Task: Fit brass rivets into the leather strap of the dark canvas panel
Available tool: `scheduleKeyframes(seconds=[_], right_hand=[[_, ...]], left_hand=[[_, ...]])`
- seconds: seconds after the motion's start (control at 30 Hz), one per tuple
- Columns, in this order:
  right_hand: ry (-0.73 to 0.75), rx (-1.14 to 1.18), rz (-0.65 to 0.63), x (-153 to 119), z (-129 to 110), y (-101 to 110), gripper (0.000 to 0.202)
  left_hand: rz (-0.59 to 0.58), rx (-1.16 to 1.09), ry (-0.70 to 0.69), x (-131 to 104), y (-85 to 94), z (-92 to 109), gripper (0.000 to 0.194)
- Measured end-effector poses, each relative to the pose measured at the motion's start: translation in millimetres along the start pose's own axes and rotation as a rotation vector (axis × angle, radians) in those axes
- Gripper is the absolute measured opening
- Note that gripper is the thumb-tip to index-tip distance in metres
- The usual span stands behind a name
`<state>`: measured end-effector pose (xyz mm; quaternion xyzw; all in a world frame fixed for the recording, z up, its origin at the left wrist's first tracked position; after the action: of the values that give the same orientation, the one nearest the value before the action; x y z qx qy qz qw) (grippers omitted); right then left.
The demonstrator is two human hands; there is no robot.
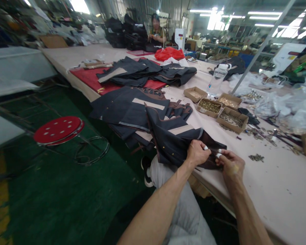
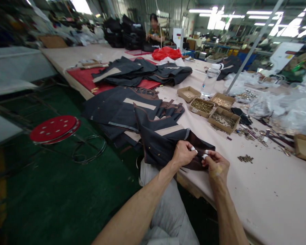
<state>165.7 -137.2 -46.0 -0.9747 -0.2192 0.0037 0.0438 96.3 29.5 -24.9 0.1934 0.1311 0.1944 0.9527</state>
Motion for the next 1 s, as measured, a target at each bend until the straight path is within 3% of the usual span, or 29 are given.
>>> scheduleKeyframes(seconds=[0.13,0.33,0.63,0.8,1.0], right_hand=[[-0.07,-0.279,-0.108,-1,-4,-5,0.046],[-0.161,-0.379,-0.203,3,0,-4,0.045],[-0.035,-0.47,-0.152,0,-8,-12,0.04],[-0.123,-0.273,-0.15,3,0,-7,0.04],[-0.228,0.07,-0.271,10,0,-1,0.031]], left_hand=[[0.0,-0.011,-0.004,-1,0.4,0,0.019],[0.029,0.002,-0.022,-3,0.6,1,0.018],[0.045,0.063,-0.075,-7,2.3,5,0.014],[0.034,0.017,-0.063,-6,3.9,5,0.016],[-0.029,-0.075,0.032,0,5.3,4,0.019]])
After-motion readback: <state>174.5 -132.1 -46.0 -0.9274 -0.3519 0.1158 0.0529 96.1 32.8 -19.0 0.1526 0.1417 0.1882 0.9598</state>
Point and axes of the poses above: each hand's wrist, its own x-axis towards the middle knuckle, its own y-axis out of the back of the hand, z = x × y, the point moved 5 cm from there along x, towards the middle knuckle, and after that the axes turned 12 degrees about -z, right-handed, at the moved point
